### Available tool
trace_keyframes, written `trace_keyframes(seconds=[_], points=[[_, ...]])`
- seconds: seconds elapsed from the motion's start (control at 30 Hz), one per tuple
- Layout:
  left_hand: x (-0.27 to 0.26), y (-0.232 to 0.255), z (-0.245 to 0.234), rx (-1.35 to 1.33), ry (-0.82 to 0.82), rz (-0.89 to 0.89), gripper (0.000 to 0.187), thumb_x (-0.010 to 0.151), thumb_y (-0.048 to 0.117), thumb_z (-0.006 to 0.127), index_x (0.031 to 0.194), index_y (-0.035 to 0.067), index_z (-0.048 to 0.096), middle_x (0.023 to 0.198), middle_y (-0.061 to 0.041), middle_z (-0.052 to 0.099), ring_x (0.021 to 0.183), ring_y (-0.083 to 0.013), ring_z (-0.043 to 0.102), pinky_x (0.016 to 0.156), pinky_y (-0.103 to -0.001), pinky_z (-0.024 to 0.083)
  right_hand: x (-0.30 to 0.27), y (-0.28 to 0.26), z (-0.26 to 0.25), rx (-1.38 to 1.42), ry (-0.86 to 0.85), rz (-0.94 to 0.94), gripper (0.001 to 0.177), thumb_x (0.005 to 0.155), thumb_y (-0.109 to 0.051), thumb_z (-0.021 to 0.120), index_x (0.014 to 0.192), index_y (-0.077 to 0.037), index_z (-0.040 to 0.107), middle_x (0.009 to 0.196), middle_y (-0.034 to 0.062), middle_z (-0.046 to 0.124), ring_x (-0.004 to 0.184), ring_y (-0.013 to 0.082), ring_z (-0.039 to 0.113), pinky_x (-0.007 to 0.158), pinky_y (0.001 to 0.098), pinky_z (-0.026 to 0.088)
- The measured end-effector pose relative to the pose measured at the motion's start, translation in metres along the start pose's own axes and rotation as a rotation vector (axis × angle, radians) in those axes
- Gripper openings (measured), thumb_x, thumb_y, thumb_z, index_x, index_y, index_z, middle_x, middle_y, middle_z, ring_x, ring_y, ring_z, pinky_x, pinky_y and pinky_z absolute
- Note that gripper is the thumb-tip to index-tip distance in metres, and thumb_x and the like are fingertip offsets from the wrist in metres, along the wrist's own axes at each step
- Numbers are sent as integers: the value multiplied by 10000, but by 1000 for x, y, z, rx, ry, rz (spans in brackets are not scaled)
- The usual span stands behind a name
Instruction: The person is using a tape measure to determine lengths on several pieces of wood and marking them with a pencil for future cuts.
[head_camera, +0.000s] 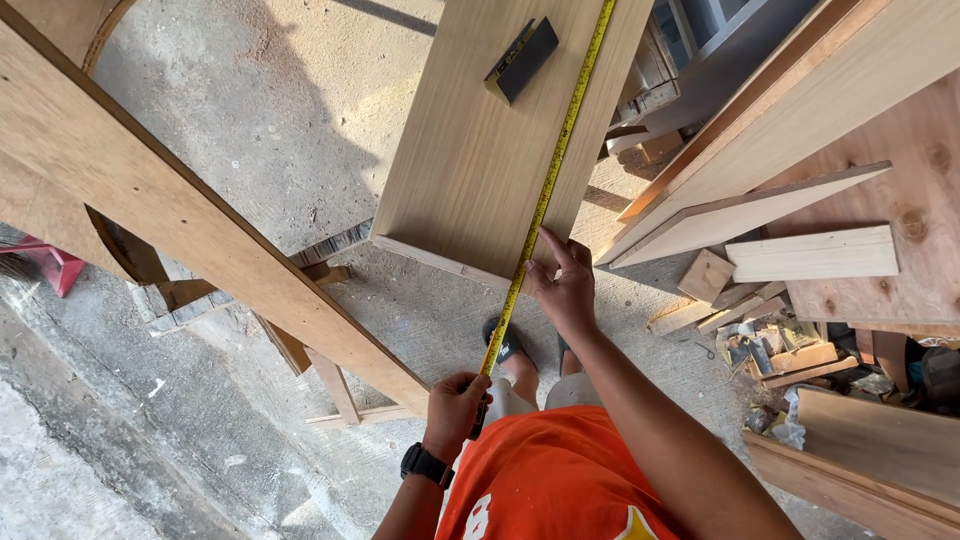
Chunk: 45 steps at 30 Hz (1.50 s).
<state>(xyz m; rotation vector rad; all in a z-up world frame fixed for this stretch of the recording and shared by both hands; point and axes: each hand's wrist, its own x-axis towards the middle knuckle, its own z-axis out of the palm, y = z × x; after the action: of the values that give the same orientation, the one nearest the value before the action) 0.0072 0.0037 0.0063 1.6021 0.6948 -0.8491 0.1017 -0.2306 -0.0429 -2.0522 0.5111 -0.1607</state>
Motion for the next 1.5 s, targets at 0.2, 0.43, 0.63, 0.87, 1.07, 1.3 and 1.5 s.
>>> trace_keyframes(seconds=[0.2,0.43,0.63,0.87,1.07,1.3,1.5], points=[[-4,4,1,-18,-14,-29,213,1019,173,742,941,7,852,721,-126,747,600,-158,580,552,-304,452,0,-8,-4,-8,-19,72,610,959,-262,805,1544,-328,647,1210,54,530,943,158,620,898,350,590],[-1,4,1,-54,13,-109,202,990,182,773,960,0,854,727,-139,750,597,-169,579,498,-309,428,-1,-7,-5,5,-34,59,597,972,-238,794,1547,-291,642,1231,71,518,1087,200,613,967,368,575],[3,1,0,-71,17,-127,183,967,171,787,982,8,869,738,-144,766,624,-173,610,520,-316,442,1,-5,-4,4,5,-35,600,955,-194,805,1529,-272,652,1233,87,548,1093,219,640,935,393,604],[4,-4,-2,-76,4,-123,178,992,188,788,986,26,863,765,-151,791,642,-168,643,498,-308,429,1,-8,-6,21,2,-8,595,945,-187,817,1514,-275,666,1195,58,544,918,166,595,804,352,591],[2,0,-1,-91,6,-145,190,996,190,779,988,19,862,761,-153,777,565,-155,568,415,-292,365,1,-9,-7,21,2,-9,601,942,-180,825,1510,-285,661,1187,43,572,775,123,533,723,335,578],[1,0,-1,-92,13,-144,204,994,198,784,976,13,868,753,-147,770,529,-151,526,397,-292,352,3,-7,-7,2,-12,-7,600,931,-199,814,1504,-289,662,1168,49,575,982,192,631,830,392,586],[-2,7,0,-79,15,-160,194,991,207,782,982,31,863,761,-139,771,540,-149,515,409,-293,343,4,-10,-9,0,-46,27,609,936,-216,821,1514,-293,648,1168,43,566,1021,184,606,847,383,583]])
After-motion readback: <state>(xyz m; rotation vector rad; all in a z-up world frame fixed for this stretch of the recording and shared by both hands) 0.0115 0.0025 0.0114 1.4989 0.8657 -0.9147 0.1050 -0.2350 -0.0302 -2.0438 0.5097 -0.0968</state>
